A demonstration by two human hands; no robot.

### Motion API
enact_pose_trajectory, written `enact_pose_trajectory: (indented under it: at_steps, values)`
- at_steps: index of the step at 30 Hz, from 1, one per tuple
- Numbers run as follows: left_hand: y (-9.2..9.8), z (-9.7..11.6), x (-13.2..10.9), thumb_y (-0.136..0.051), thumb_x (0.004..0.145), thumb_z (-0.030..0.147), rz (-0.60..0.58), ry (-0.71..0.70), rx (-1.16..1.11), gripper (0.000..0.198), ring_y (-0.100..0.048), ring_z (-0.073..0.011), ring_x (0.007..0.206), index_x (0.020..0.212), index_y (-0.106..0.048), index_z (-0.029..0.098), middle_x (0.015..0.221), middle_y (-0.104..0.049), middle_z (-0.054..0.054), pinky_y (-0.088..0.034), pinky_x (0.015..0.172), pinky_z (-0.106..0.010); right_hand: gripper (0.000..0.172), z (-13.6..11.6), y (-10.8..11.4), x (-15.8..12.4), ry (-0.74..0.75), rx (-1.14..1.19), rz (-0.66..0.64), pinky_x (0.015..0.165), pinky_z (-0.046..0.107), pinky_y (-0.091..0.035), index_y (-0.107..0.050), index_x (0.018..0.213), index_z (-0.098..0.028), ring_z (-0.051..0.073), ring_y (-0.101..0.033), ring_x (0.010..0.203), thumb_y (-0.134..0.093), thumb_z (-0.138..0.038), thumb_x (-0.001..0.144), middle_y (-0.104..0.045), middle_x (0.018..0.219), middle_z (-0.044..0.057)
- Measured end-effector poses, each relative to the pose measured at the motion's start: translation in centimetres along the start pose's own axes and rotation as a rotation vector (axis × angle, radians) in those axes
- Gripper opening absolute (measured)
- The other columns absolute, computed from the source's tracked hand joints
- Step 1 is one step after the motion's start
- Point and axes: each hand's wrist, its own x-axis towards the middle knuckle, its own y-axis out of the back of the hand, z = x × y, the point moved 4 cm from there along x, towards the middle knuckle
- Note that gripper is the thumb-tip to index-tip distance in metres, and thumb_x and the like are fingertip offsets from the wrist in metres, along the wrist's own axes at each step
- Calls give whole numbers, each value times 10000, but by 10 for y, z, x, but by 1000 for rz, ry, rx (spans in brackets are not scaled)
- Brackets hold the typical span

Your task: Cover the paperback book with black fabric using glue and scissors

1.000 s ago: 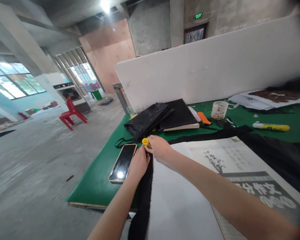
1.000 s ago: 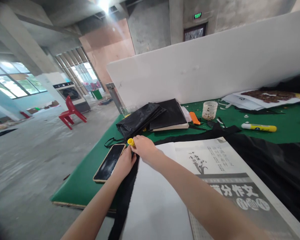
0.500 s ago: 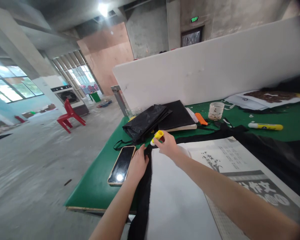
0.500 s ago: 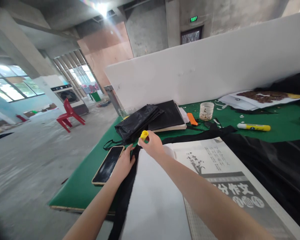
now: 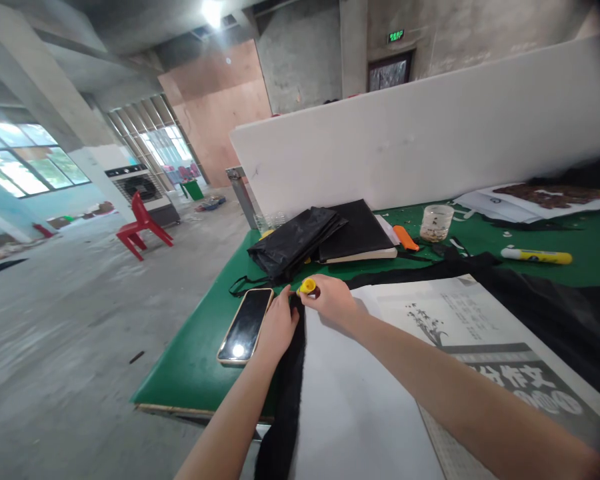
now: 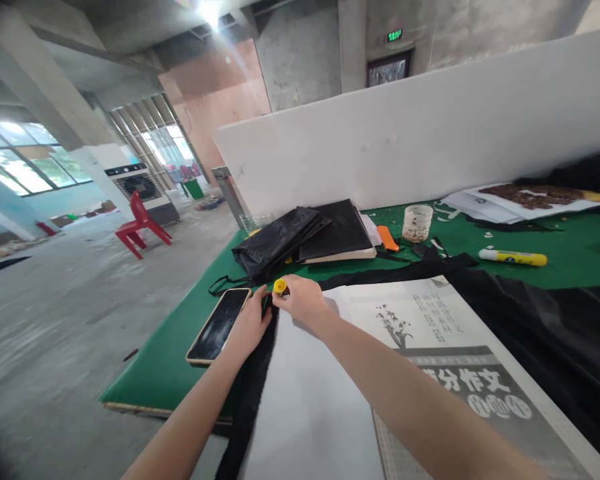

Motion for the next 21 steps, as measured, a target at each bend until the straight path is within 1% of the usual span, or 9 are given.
enact_pose_trajectory:
  at_steps: [3, 6, 10, 15, 18, 21]
  values:
    - [0, 1, 0, -444, 816, 104, 2, -3, -2, 476, -541, -264, 1109, 1283, -358, 132, 1174, -574, -147, -447, 923, -463, 128, -2, -1, 0, 26, -2, -32, 583, 231, -282, -601, 825, -228, 131, -517, 706, -576, -338, 765, -631, 830, -12]
    - [0, 0, -1, -446, 812, 100, 1, -1, 2, 478, -526, -267, 1131, 1281, -361, 130, 1192, -564, -151, -437, 933, -471, 133, -3, -1, 0, 32, -3, -61, 571, 230, -274, -598, 796, -221, 125, -511, 678, -564, -348, 777, -623, 786, -14]
    - [0, -1, -1, -456, 805, 96, -1, 3, 2, 487, -536, -267, 1111, 1282, -362, 115, 1180, -571, -161, -437, 931, -470, 159, -2, -3, 0, 25, -14, -94, 546, 231, -247, -566, 765, -206, 114, -485, 631, -559, -364, 779, -595, 735, -19]
    - [-1, -2, -2, -456, 806, 98, 13, 2, -7, 502, -532, -265, 1116, 1296, -348, 114, 1173, -570, -167, -447, 917, -463, 124, -5, -6, 0, 62, -28, -171, 527, 227, -224, -513, 794, -200, 104, -465, 619, -556, -315, 776, -562, 737, -23]
    - [-1, -2, -2, -463, 806, 107, 17, 1, -11, 511, -534, -262, 1118, 1303, -343, 128, 1177, -568, -156, -445, 922, -460, 116, -11, -2, -1, 98, -51, -237, 514, 237, -203, -498, 783, -201, 102, -456, 598, -560, -300, 779, -550, 721, -23]
    - [-1, -3, -2, -456, 814, 111, 14, 10, -12, 492, -541, -256, 1113, 1294, -354, 136, 1182, -570, -148, -445, 926, -451, 91, -18, 9, -4, 155, -74, -302, 519, 247, -197, -496, 767, -201, 98, -448, 592, -570, -254, 773, -554, 741, -17]
